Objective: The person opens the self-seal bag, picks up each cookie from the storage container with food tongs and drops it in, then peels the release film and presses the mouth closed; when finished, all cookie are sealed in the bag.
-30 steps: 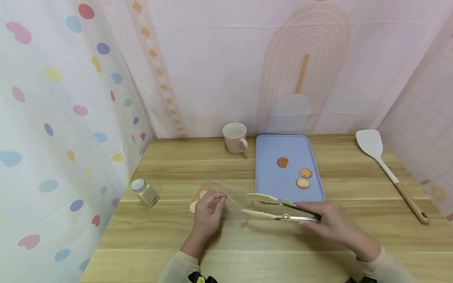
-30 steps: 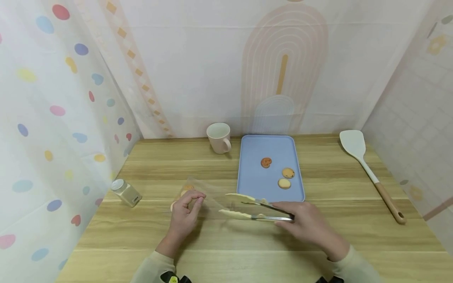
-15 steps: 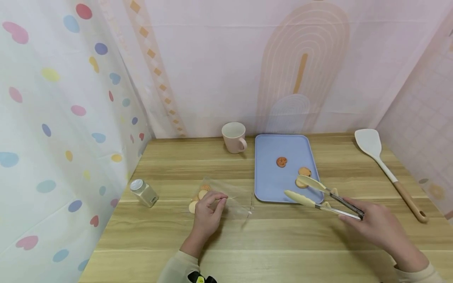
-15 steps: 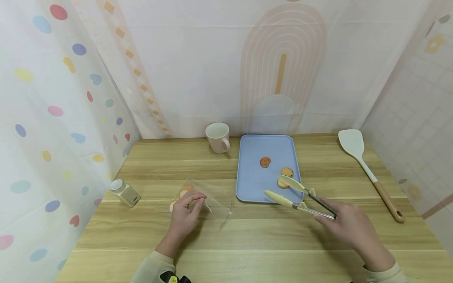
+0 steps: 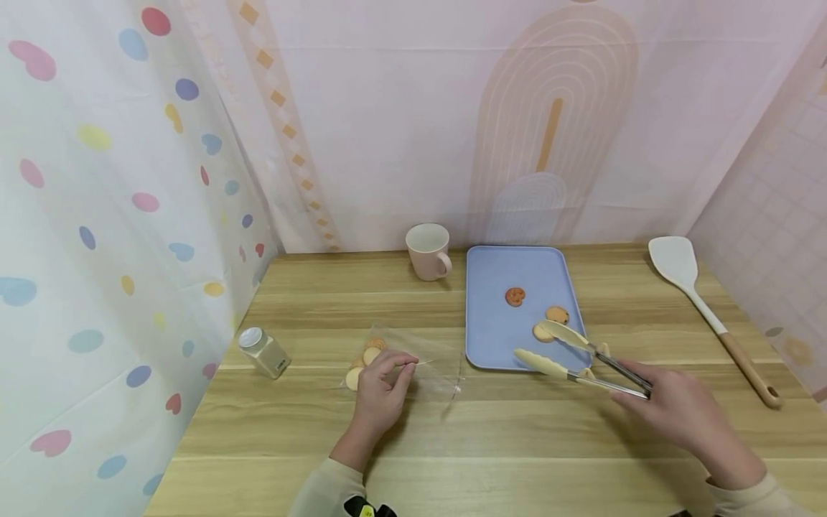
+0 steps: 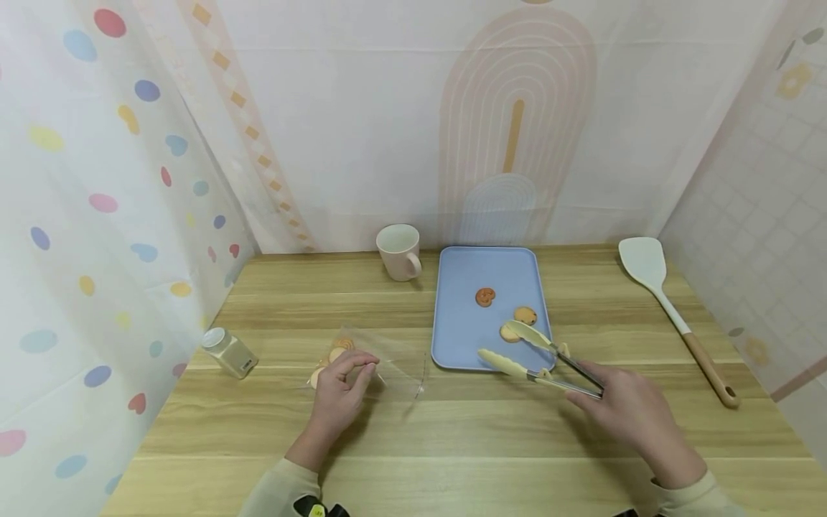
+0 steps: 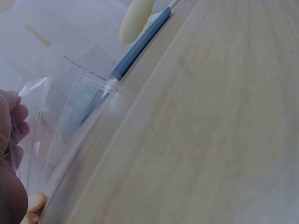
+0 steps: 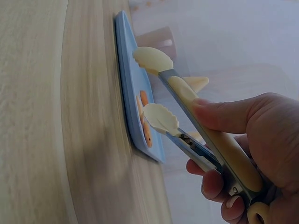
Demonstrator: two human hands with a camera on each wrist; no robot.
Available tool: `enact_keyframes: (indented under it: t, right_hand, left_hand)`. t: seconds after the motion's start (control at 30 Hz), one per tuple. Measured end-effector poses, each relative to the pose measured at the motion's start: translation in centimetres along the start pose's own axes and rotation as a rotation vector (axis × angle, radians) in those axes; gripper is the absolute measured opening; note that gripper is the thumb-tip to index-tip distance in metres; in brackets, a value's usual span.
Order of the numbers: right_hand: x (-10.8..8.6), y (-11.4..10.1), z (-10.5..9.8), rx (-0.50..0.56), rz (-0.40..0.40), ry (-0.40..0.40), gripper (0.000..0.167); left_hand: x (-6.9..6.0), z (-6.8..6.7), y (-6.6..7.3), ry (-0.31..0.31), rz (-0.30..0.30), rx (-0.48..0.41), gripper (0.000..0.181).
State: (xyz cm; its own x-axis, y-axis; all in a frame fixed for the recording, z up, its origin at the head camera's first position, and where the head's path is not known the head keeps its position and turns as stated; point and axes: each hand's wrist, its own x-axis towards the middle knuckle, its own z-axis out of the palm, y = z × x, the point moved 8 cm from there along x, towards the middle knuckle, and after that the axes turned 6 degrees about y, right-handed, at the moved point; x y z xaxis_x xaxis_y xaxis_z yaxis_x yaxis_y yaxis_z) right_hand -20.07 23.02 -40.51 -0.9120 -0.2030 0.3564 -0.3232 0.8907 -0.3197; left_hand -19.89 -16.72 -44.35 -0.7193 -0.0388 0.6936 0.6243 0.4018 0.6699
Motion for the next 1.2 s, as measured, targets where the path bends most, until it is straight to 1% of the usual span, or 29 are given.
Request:
enact_keyframes:
  t: [0.17,0.3,0.4,0.6,0.8,0.9,0.97,1.13,1.2]
  right_hand:
    - [0.7,-0.8,0.9,0.003,0.000,-0.036,0.051]
    - [1.3,-1.3,1.7,0.025,0.002,-0.065,0.052]
    - [1.7,-1.4,2.0,0.047,-0.003,-0.072,0.053]
    - [2.3,-0.3,1.6,0.049,-0.006,-0.077,0.053]
    - [2.4,0.6,1.4,0.050,0.005,-0.121,0.054]
    - [2.2,0.6,1.4,0.057,0.004,-0.145,0.055]
    - [2.0,0.4,1.4,0.060,-0.002,-0.153,0.055]
    - [2.0,0.0,1.1,0.059,-0.033,-0.133,0.052]
    - [2.3,-0.1,1.0,0.049,-0.050,-0.125,0.052]
  left_hand:
    - [-0.1,0.0,-0.2,-0.002,-0.012,0.006,0.006]
    - [-0.1,0.1,-0.3,0.001,-0.022,0.007,0.006]
    - [-0.2,0.1,-0.3,0.007,-0.026,0.004,0.006]
    - [-0.2,0.0,-0.5,0.018,-0.025,-0.002,0.005]
    - [-0.2,0.0,-0.5,0.016,-0.018,0.019,0.008]
    - [0.0,0.0,0.0,0.021,-0.004,0.026,0.012]
    - [0.2,-0.1,0.7,0.023,-0.001,0.026,0.012]
    - [1.0,-0.4,2.9,0.022,0.004,0.027,0.013]
    - [1.1,-0.4,3.3,0.021,0.008,0.027,0.014]
